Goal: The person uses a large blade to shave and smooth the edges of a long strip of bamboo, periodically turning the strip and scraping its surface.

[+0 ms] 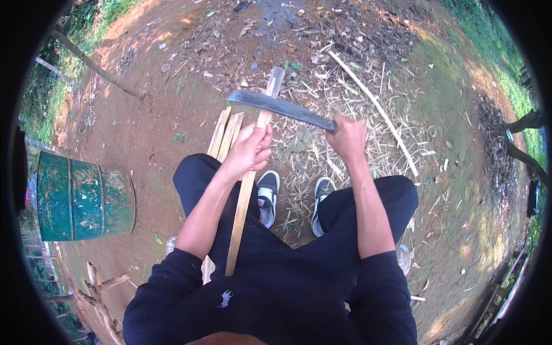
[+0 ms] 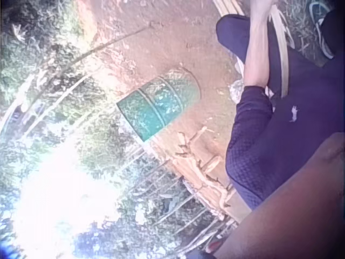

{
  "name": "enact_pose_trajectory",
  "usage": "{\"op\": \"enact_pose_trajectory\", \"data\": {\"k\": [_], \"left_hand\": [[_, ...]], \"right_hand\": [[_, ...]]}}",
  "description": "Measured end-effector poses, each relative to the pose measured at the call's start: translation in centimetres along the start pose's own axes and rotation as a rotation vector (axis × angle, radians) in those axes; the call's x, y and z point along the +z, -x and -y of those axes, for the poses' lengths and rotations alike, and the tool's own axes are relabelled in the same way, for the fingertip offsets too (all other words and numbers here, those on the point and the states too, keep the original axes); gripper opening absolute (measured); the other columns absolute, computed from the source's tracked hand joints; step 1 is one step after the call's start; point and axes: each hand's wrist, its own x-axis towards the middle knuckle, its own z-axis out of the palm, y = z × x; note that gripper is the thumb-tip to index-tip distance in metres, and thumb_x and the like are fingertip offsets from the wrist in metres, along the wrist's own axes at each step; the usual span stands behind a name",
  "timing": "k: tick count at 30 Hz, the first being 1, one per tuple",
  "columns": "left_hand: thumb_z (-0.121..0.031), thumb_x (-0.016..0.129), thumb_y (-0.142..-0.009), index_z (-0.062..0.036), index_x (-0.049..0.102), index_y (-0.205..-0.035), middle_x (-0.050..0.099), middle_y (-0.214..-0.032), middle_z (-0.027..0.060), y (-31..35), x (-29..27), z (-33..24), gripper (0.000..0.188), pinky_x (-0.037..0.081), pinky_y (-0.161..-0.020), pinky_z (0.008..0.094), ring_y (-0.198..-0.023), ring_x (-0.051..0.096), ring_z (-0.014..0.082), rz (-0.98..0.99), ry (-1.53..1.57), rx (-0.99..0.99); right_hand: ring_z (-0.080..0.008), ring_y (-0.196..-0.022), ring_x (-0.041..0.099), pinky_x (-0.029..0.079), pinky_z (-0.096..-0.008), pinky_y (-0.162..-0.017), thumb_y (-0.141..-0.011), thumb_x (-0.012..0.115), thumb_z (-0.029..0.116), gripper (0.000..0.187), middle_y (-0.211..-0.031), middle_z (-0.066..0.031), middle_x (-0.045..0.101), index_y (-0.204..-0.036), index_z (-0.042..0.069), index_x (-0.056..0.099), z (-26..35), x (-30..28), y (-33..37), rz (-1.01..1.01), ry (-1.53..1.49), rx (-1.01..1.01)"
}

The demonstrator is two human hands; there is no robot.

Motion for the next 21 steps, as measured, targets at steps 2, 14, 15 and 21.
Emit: {"op": "enact_pose_trajectory", "data": {"k": [2, 14, 15, 21], "left_hand": [[-0.035, 0.037, -0.11, -0.0123, 0.045, -0.104, 0.032, -0.07, -0.0073, 0.4, -0.5, -0.4, 0.025, 0.021, -0.037, 0.02, -0.046, 0.024, 0.0024, 0.027, 0.005, -0.004], [-0.039, 0.034, -0.11, -0.0099, 0.045, -0.106, 0.032, -0.073, -0.0051, 2.7, 1.0, 1.1, 0.031, 0.023, -0.039, 0.0209, -0.047, 0.027, 0.0021, 0.123, 0.003, -0.089], [-0.039, 0.034, -0.11, -0.0098, 0.045, -0.105, 0.032, -0.072, -0.0051, 2.7, 1.1, 1.0, 0.032, 0.023, -0.039, 0.0208, -0.047, 0.026, 0.0021, 0.135, 0.006, -0.084], [-0.041, 0.033, -0.11, -0.0092, 0.044, -0.103, 0.031, -0.071, -0.005, 2.6, 2.1, 0.9, 0.035, 0.022, -0.038, 0.0202, -0.046, 0.025, 0.0019, 0.15, -0.002, -0.102]], "right_hand": [[-0.0132, -0.043, 0.056, 0.043, -0.0341, -0.039, -0.078, 0.067, 0.01, 0.014, -0.058, -0.0031, 0.061, -0.068, 0.009, 0.058, 2.6, -1.1, -0.2, 0.086, -0.05, -0.003], [-0.0326, -0.055, 0.062, 0.048, -0.0435, -0.051, -0.065, 0.069, 0.011, 0.012, -0.061, -0.0098, 0.061, -0.073, 0.008, 0.061, 7.3, -3.5, -0.7, 0.126, -0.3, -0.084], [-0.0326, -0.054, 0.062, 0.048, -0.0436, -0.051, -0.065, 0.069, 0.011, 0.011, -0.061, -0.0099, 0.061, -0.073, 0.008, 0.061, 7.4, -3.5, -0.8, 0.108, -0.312, -0.079], [-0.0328, -0.053, 0.061, 0.047, -0.0442, -0.05, -0.067, 0.069, 0.011, 0.009, -0.059, -0.011, 0.06, -0.074, 0.008, 0.063, 7.8, -3.6, -1.2, 0.077, -0.374, -0.041]]}}
